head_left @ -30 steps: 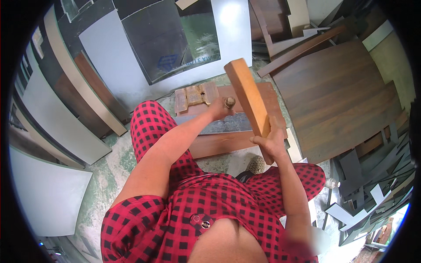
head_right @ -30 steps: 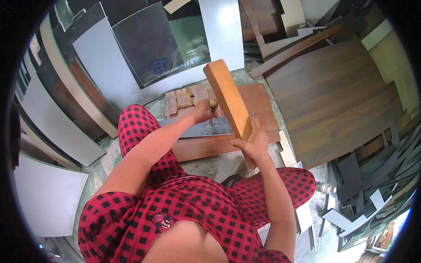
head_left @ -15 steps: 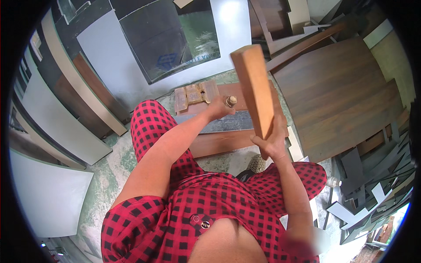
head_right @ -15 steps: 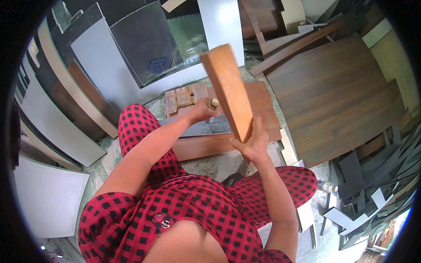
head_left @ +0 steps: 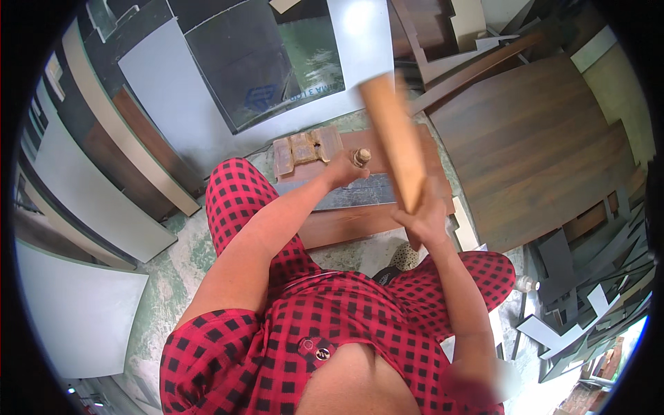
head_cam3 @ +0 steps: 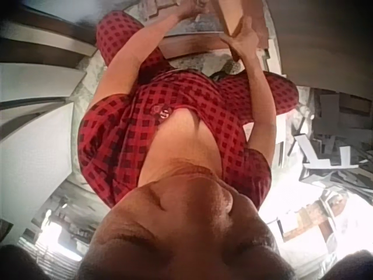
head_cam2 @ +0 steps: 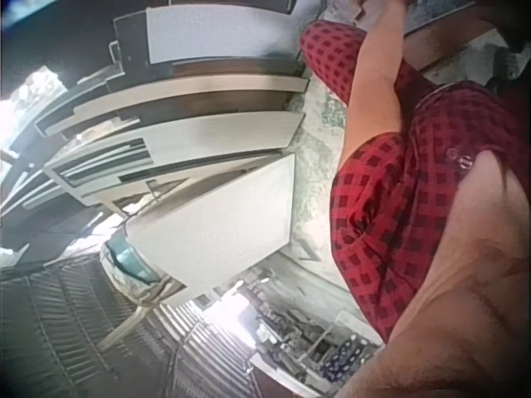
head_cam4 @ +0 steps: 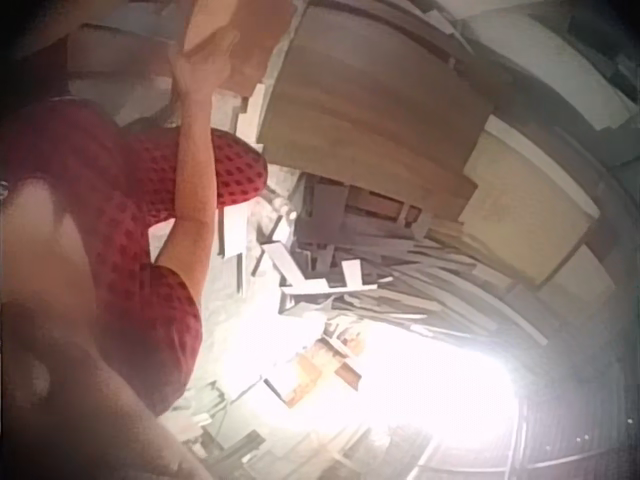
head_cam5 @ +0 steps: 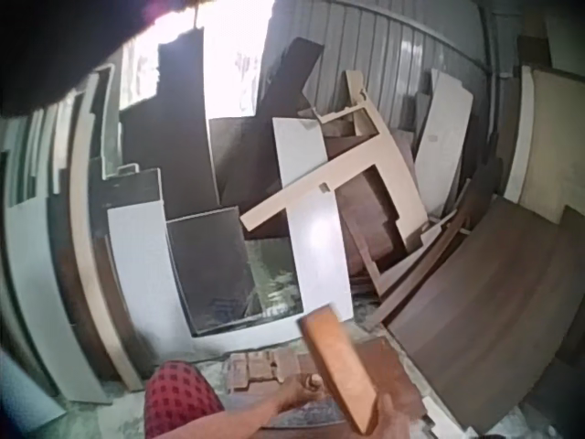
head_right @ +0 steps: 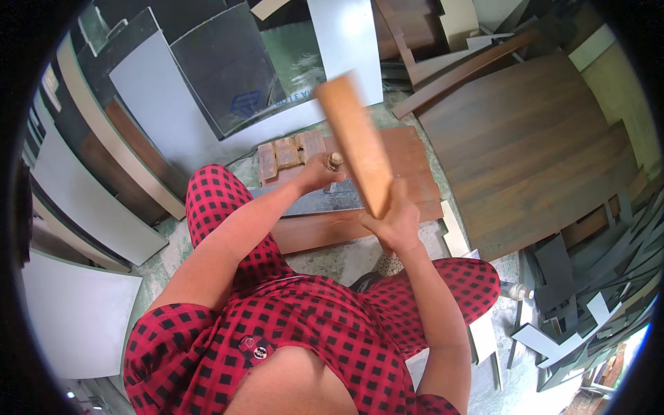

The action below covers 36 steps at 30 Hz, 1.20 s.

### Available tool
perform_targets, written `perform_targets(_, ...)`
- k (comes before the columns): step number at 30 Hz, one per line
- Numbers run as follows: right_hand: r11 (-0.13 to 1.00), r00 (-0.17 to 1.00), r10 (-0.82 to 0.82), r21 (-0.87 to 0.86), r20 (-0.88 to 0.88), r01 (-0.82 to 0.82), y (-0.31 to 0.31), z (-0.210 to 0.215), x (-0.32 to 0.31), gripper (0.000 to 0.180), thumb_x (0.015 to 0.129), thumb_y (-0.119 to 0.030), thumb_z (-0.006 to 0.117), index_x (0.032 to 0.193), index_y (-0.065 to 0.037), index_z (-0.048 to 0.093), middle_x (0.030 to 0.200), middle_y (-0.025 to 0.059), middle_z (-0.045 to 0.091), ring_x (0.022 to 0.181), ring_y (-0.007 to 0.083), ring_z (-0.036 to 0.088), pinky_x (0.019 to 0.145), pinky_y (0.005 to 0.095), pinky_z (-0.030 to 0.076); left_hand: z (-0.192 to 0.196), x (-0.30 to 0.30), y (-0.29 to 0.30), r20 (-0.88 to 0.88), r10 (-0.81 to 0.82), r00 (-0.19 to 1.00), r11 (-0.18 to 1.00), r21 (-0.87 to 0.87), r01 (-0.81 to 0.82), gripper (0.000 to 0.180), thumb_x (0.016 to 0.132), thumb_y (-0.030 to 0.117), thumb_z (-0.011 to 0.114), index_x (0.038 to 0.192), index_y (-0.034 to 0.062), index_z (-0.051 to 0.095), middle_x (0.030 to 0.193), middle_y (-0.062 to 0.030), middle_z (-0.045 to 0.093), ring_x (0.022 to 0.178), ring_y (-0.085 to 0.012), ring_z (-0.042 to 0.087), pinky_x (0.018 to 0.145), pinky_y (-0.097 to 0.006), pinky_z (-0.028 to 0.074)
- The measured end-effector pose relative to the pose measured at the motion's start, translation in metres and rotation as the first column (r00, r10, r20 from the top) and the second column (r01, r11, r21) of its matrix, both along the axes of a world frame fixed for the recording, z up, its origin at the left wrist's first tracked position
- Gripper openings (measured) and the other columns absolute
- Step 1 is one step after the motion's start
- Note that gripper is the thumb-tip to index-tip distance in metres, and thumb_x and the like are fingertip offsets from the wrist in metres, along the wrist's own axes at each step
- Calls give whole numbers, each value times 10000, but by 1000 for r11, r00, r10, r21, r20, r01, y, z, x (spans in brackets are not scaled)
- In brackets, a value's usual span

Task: The recorder uses a hand-held scraper tool to remove material from the surface of small wood blocks and larger wood panels in a workshop environment.

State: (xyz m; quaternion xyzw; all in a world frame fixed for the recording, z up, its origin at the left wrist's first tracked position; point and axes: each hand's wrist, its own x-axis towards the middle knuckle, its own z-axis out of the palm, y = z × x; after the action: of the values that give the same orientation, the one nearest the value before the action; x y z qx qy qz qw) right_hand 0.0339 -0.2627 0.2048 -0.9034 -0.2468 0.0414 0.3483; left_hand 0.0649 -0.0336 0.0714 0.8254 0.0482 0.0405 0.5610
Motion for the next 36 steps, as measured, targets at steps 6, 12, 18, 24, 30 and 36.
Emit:
perform_targets(6,989,998,27,-145,-50,-35,-5,-6,8,775,529,-352,770,1159,-31,455,840,228,632,810,411,622,719,460,488,-1,1,7,-87,-66,994,995,-84,59,175,673,131,725,794,39,638,748,-66,659,671,-139,597,636,-316,477)
perform_targets(12,996,994,-92,-7,59,93,-13,12,7,808,509,-337,789,1166,-23,440,907,216,582,874,397,576,761,456,457,-2,3,15,-17,-33,999,965,-262,28,170,688,105,729,749,66,576,719,5,584,658,-93,557,595,-271,468)
perform_targets(18,993,993,-115,3,-41,115,-11,14,9,817,509,-322,791,1181,-20,438,990,207,556,937,385,552,809,452,440,3,0,14,-54,-19,998,996,-93,14,193,680,136,736,783,77,584,727,6,588,673,-95,554,612,-275,466)
perform_targets(24,996,994,-22,92,103,13,-7,3,5,755,534,-319,778,1136,-30,426,827,208,610,779,416,603,700,468,474,-13,2,20,-22,-68,997,966,-252,60,183,663,153,727,756,56,603,719,-14,615,669,-114,562,622,-305,467)
perform_targets(30,950,995,24,-307,-102,-54,5,-5,7,691,543,-295,724,1135,-61,454,868,233,641,817,405,630,726,462,495,-29,7,15,15,-40,999,955,-292,42,170,654,123,726,752,36,619,714,-26,634,646,-129,570,604,-310,468)
perform_targets(36,989,995,33,138,93,-46,2,8,0,698,559,-275,777,1115,-30,435,837,209,615,774,402,618,684,429,491,-18,2,16,-45,-174,984,917,-370,146,170,656,79,720,731,77,567,691,26,571,648,-86,532,621,-272,454)
